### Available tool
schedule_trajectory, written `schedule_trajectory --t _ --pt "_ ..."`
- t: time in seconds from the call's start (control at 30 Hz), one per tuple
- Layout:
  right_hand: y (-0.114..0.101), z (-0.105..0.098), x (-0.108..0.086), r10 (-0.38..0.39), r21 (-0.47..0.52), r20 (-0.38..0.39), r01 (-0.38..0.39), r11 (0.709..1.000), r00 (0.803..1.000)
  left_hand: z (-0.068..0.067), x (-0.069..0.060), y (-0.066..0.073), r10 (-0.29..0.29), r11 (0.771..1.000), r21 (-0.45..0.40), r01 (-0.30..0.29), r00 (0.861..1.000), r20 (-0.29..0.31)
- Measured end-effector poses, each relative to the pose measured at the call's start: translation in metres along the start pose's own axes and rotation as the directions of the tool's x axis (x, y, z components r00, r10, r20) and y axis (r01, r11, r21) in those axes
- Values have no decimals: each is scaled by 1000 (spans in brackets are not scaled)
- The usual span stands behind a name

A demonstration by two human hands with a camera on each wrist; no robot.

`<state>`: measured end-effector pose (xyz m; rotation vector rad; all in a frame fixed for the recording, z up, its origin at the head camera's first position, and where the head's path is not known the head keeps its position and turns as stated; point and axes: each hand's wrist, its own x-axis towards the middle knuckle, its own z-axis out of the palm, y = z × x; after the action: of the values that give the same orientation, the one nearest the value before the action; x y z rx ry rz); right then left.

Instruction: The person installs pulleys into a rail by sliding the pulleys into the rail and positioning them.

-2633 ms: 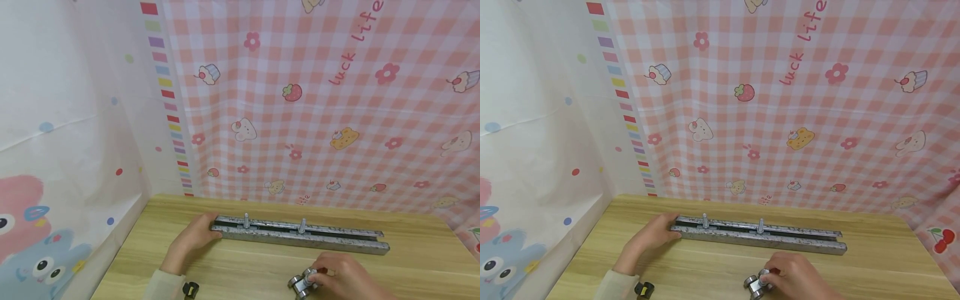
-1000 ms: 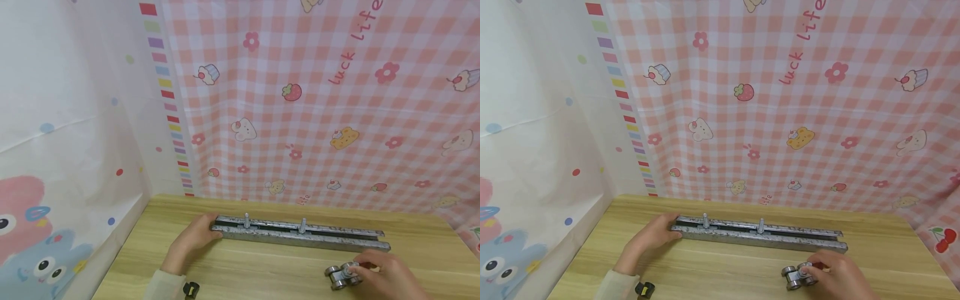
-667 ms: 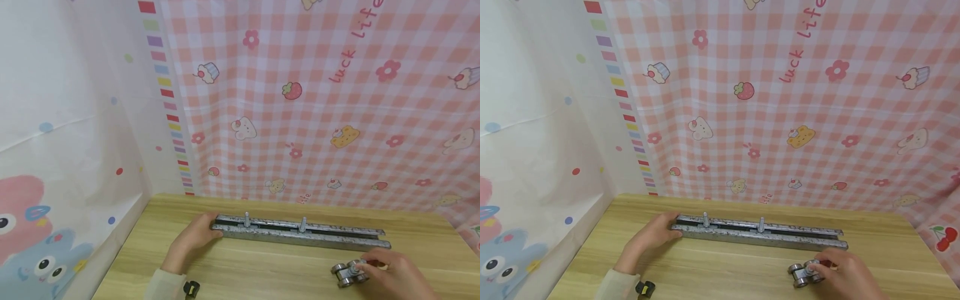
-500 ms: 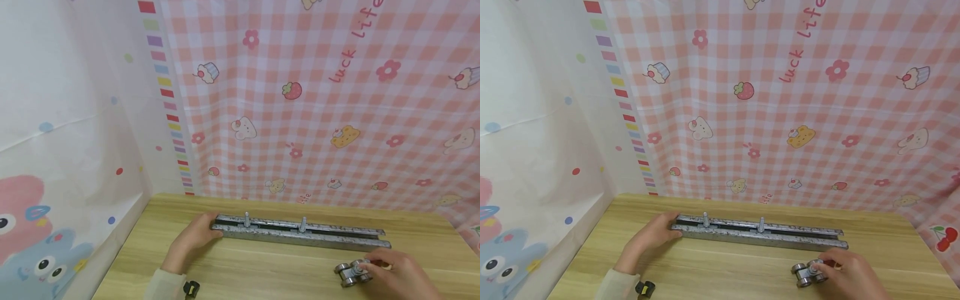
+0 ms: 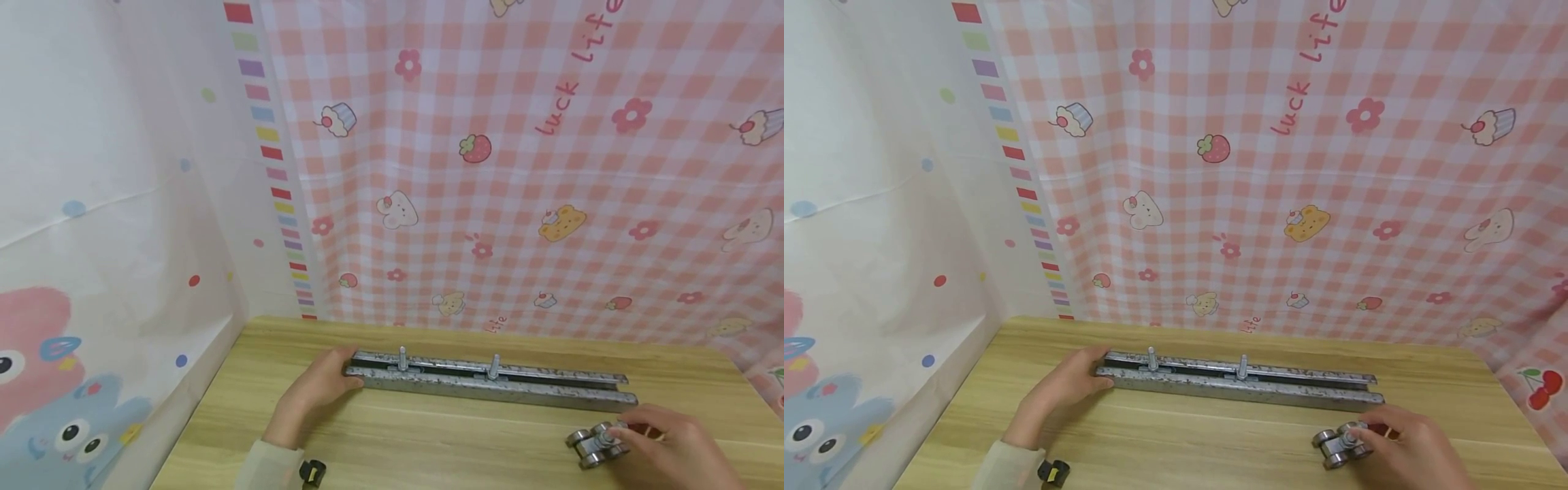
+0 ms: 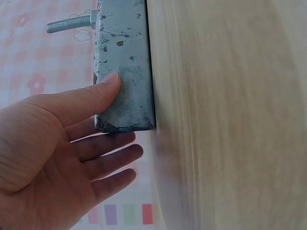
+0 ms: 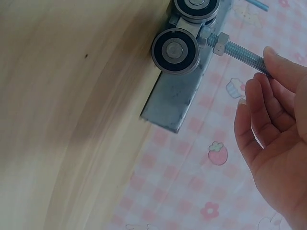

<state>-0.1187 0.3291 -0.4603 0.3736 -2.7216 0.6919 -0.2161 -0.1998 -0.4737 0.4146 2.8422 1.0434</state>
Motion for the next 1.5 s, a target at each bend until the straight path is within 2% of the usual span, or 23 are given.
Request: schedule_trajectory --t 0.17,0.47,0.63,0.8,1.03,1.3,1.5 --pt "7 -6 -1 53 -3 15 -53 999 998 1 -1 1 -1 1000 -2 1 1000 1" --pt "23 -15 2 125 -68 42 -122 990 991 1 -1 1 20 1000 3 -20 1000 -14" --pt "34 -18 1 105 -55 -10 -105 993 994 1 -1 0 21 1000 4 -21 1000 -15" --pt "43 -21 2 134 -52 -18 -135 990 991 0 -1 0 32 999 6 -32 999 -26" --pt "54 -23 2 124 -53 -80 -128 990 989 0 0 0 26 1000 1 -26 1000 -16" --pt "60 -29 9 220 -72 -45 -223 972 974 1 0 -2 16 1000 7 -16 1000 -14" --pt "70 -33 12 191 -85 -77 -197 977 979 1 0 -1 16 1000 0 -16 1000 -10"
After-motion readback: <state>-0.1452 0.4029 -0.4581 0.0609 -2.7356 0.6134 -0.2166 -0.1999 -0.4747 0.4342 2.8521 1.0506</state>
